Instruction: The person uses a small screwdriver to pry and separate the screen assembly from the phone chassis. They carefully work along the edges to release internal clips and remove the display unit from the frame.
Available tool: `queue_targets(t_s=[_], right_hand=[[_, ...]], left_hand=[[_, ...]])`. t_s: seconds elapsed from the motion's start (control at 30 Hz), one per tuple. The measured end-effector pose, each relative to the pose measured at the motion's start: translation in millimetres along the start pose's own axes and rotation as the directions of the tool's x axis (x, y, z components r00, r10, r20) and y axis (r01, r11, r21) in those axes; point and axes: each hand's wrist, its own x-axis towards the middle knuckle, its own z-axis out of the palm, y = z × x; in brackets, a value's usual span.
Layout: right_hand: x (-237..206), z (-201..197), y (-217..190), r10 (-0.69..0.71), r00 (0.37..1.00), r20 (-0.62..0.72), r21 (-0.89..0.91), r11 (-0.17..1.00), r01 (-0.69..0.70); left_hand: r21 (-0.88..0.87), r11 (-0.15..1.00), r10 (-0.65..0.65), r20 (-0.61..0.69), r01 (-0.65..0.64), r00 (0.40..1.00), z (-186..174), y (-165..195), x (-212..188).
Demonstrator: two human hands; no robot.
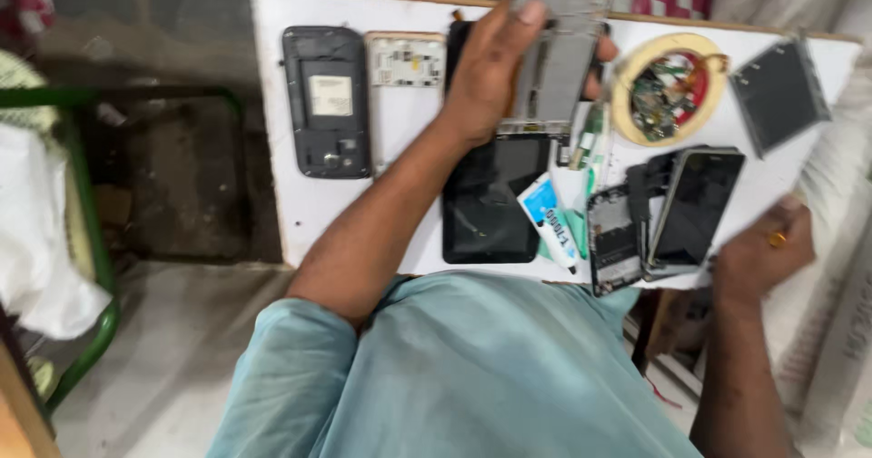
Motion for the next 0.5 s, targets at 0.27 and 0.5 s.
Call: queue_targets(t_s=[0.27, 0.5], right_hand=[[-6, 6, -42, 0.008, 1.000, 0.007, -0.050, 0.999, -0.008], [-5, 10, -74, 0.010, 1.000, 0.008, 0.007, 1.000, -0.010]], left_hand=[[-0.066, 0.998, 0.015, -0.015, -0.016, 1.000, -14, 53, 0], [-0.042, 0.999, 0.034, 0.019, -0.033, 0.999, -24, 91, -3]])
